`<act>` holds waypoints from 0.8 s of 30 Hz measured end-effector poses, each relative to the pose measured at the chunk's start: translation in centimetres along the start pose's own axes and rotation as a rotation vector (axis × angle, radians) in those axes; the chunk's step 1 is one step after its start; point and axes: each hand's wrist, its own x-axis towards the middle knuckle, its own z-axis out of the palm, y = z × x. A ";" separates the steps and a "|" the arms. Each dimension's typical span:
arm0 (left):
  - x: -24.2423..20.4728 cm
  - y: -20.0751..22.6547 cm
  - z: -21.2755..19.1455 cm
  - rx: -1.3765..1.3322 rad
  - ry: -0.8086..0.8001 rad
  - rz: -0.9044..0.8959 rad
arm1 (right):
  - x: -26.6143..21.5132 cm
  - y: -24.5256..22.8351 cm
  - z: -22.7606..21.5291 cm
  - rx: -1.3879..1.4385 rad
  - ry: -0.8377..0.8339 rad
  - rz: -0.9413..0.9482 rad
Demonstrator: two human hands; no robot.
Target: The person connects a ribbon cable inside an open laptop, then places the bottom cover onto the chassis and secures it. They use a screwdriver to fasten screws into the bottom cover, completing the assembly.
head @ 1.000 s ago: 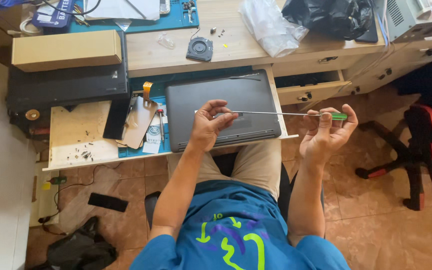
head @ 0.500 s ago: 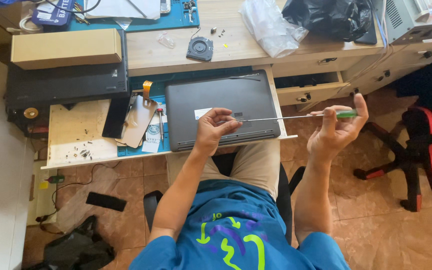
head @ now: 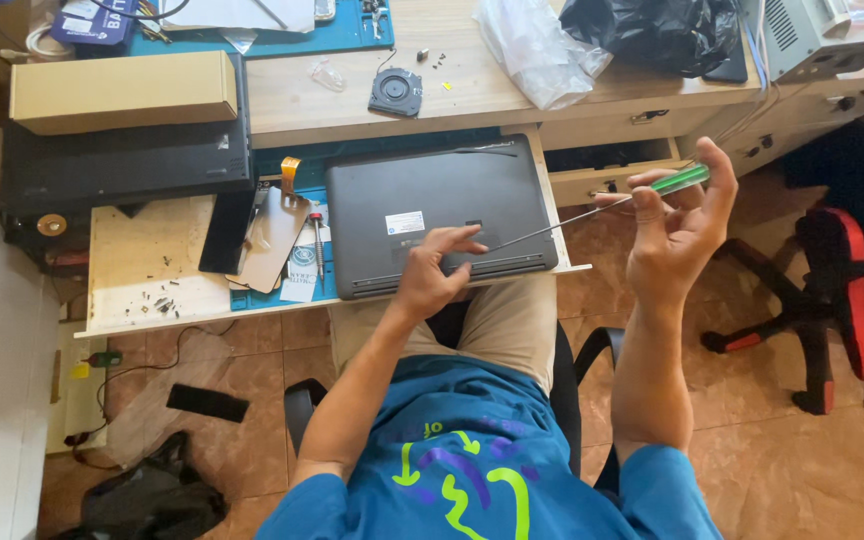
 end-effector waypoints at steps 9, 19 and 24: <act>-1.6 -1.0 0.0 0.331 -0.119 0.045 | 0.2 -1.7 3.0 -0.048 -0.185 -0.074; -2.3 -2.4 -0.1 0.592 -0.175 0.113 | -1.0 -1.8 5.2 -0.111 -0.345 -0.065; -2.5 -2.3 -0.1 0.651 -0.179 0.147 | -1.5 -1.0 5.5 -0.151 -0.370 -0.121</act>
